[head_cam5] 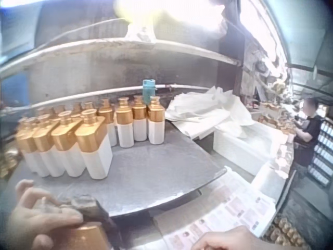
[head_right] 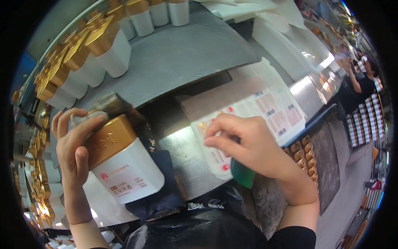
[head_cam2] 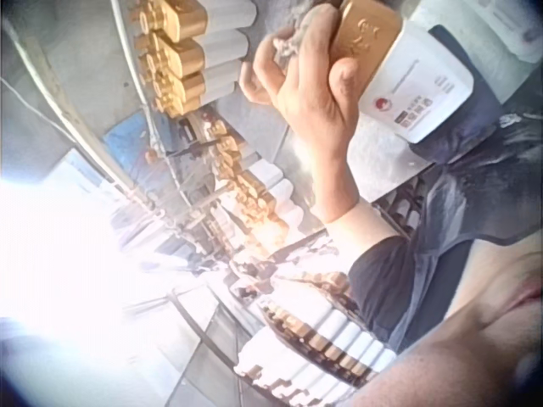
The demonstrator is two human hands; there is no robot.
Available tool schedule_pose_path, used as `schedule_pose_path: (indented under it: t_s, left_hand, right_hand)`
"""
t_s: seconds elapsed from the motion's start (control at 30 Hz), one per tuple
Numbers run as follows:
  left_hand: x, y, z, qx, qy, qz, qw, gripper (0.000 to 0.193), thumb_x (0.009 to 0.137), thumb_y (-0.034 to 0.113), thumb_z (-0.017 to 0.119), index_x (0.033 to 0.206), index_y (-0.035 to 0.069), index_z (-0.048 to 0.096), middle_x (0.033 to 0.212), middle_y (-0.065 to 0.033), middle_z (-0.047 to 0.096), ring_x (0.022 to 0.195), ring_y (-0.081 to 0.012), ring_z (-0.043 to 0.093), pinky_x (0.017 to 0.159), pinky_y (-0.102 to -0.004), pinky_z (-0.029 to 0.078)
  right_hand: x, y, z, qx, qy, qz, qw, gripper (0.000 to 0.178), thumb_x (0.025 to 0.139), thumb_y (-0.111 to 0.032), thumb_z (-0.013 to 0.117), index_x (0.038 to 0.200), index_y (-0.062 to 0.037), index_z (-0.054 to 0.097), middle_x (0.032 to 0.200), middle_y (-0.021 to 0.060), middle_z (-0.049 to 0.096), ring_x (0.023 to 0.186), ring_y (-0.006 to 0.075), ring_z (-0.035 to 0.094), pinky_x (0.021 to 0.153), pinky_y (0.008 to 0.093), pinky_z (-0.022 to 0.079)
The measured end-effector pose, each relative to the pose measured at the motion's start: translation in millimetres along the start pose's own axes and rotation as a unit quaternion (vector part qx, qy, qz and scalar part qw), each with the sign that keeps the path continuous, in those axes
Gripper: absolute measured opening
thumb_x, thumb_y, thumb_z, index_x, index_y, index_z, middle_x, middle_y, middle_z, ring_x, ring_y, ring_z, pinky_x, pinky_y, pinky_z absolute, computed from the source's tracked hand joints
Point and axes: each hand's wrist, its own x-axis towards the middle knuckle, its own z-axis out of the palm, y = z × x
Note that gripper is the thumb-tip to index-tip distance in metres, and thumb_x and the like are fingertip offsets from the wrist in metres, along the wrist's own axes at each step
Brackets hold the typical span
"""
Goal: The person applies a white paper label to the side of a gold and white bottle. They use a green plastic scraper to smooth the label and remove air bubbles, then place the bottle on a nearby surface. This process is repeated for several bottles.
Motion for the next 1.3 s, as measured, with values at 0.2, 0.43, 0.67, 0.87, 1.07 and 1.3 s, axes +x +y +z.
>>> schedule_pose_path:
  t_s: [0.2, 0.43, 0.67, 0.87, 1.07, 1.3]
  left_hand:
    - [-49, -19, 10, -0.102, 0.124, -0.061, 0.985, 0.060, 0.100, 0.048, 0.030, 0.103, 0.004, 0.070, 0.094, -0.0079, 0.069, 0.098, -0.0240, 0.060, 0.105, -0.0442, 0.026]
    - [-63, -31, 28, -0.211, 0.174, -0.105, 0.956, 0.061, 0.097, 0.052, 0.036, 0.109, -0.001, 0.063, 0.101, -0.0133, 0.065, 0.094, -0.0268, 0.060, 0.092, -0.0378, 0.040]
    - [-57, -37, 23, -0.349, 0.113, -0.102, 0.925, 0.078, 0.092, 0.066, 0.032, 0.131, 0.001, 0.050, 0.125, -0.0154, 0.057, 0.112, -0.0275, 0.056, 0.098, -0.0374, 0.040]
    - [-110, -86, -5, -0.071, 0.155, -0.140, 0.975, 0.036, 0.098, 0.018, 0.049, 0.129, 0.000, 0.053, 0.123, -0.0161, 0.060, 0.103, -0.0248, 0.062, 0.091, -0.0357, 0.048]
    - [-48, -24, -7, -0.247, 0.148, -0.016, 0.958, 0.037, 0.100, 0.018, 0.042, 0.134, 0.005, 0.049, 0.126, -0.0128, 0.059, 0.110, -0.0250, 0.061, 0.096, -0.0409, 0.048]
    - [-26, 7, 22, -0.280, 0.097, -0.062, 0.953, 0.062, 0.101, 0.051, 0.017, 0.140, 0.012, 0.045, 0.138, -0.0097, 0.049, 0.123, -0.0260, 0.052, 0.108, -0.0455, 0.037]
  right_hand:
    - [64, -34, 11, -0.083, -0.008, -0.203, 0.976, 0.013, 0.089, -0.012, 0.062, 0.093, 0.0006, 0.065, 0.073, 0.0040, 0.064, 0.063, 0.0071, 0.056, 0.058, 0.0235, 0.044]
    - [154, -110, 66, -0.224, -0.169, -0.354, 0.892, 0.024, 0.089, -0.022, 0.064, 0.095, 0.0013, 0.069, 0.082, 0.0079, 0.067, 0.071, 0.0143, 0.062, 0.065, 0.0256, 0.049]
    - [93, -163, 37, -0.303, -0.296, -0.247, 0.872, 0.043, 0.088, -0.041, 0.063, 0.101, -0.0010, 0.068, 0.080, 0.0086, 0.066, 0.071, 0.0158, 0.061, 0.067, 0.0293, 0.048]
    - [25, -124, 26, -0.305, -0.191, -0.254, 0.898, 0.042, 0.089, -0.042, 0.062, 0.096, -0.0014, 0.070, 0.069, 0.0037, 0.061, 0.059, 0.0103, 0.054, 0.056, 0.0248, 0.043]
    - [-112, -49, -48, -0.141, -0.003, -0.027, 0.990, 0.048, 0.090, -0.050, 0.057, 0.068, -0.0073, 0.063, 0.060, 0.0008, 0.056, 0.052, 0.0090, 0.051, 0.048, 0.0230, 0.039]
    - [-276, 167, -18, 0.060, 0.168, 0.290, 0.940, 0.045, 0.092, -0.039, 0.061, 0.058, -0.0092, 0.055, 0.057, -0.0022, 0.054, 0.054, 0.0076, 0.048, 0.057, 0.0248, 0.041]
